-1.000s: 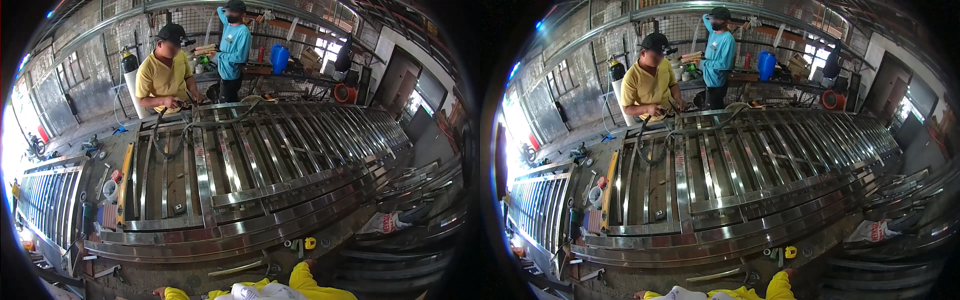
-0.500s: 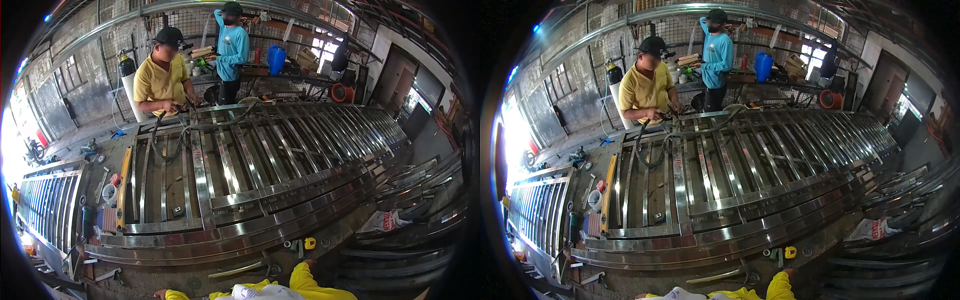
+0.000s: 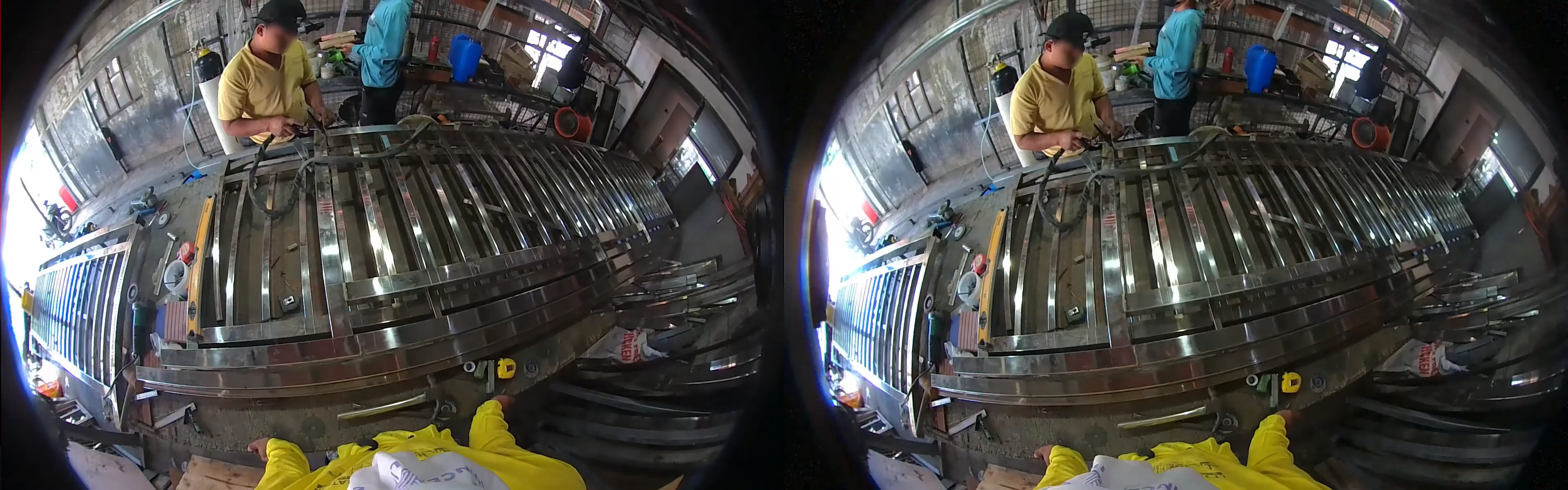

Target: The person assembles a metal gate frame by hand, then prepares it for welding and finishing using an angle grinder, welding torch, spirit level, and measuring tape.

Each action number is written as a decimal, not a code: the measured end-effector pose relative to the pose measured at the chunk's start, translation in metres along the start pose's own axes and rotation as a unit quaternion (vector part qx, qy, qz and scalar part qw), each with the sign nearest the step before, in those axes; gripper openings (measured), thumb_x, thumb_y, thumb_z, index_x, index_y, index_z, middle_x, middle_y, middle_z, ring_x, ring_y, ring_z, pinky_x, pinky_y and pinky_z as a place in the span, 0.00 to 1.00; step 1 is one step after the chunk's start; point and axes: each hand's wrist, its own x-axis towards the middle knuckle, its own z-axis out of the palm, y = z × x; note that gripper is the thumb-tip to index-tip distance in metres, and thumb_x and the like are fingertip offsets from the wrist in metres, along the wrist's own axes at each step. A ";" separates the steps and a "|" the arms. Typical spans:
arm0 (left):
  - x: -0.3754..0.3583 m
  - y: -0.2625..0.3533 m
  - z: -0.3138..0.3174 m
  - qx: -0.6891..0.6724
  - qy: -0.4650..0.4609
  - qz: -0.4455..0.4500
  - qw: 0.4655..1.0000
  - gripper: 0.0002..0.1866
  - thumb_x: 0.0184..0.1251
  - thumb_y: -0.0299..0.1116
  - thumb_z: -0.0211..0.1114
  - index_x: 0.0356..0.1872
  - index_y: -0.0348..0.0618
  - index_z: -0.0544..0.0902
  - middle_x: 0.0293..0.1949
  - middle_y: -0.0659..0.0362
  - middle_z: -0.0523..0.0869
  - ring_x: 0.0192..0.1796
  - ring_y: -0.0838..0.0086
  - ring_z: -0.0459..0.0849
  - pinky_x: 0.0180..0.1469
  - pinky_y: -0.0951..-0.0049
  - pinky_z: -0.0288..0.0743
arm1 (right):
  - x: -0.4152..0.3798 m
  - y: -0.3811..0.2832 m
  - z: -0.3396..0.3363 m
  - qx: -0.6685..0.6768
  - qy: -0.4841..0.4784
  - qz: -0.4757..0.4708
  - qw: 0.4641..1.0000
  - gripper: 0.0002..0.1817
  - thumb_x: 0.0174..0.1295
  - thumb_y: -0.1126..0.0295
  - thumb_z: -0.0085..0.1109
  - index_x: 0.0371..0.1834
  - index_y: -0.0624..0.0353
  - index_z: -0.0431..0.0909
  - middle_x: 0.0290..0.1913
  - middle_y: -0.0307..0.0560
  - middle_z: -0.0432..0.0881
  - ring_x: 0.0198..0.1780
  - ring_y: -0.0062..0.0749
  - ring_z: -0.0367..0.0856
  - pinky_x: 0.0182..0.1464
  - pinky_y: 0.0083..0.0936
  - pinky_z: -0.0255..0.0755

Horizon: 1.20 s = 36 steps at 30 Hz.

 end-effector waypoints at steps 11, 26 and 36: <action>-0.088 -0.035 -0.040 -0.004 -0.024 0.048 0.999 0.23 0.71 0.51 0.54 0.62 0.58 0.79 0.62 0.61 0.80 0.60 0.62 0.79 0.59 0.39 0.63 | -0.002 0.001 0.000 -0.067 0.010 -0.040 0.997 0.21 0.72 0.68 0.42 0.66 0.64 0.62 0.51 0.65 0.81 0.50 0.54 0.85 0.50 0.46 0.80; -0.048 -0.022 -0.023 -0.010 -0.029 0.039 0.999 0.24 0.71 0.52 0.55 0.63 0.58 0.78 0.64 0.60 0.78 0.62 0.61 0.78 0.60 0.39 0.63 | -0.027 -0.017 -0.031 0.232 -0.046 0.123 0.964 0.28 0.78 0.57 0.27 0.66 0.69 0.64 0.65 0.69 0.71 0.65 0.55 0.73 0.66 0.43 0.68; -0.088 -0.039 -0.039 -0.003 -0.018 0.078 0.997 0.24 0.71 0.52 0.55 0.65 0.57 0.77 0.64 0.60 0.78 0.62 0.60 0.77 0.60 0.38 0.63 | -0.028 -0.017 -0.032 0.119 -0.032 0.080 0.989 0.27 0.78 0.57 0.30 0.67 0.69 0.64 0.62 0.69 0.73 0.66 0.53 0.73 0.67 0.43 0.66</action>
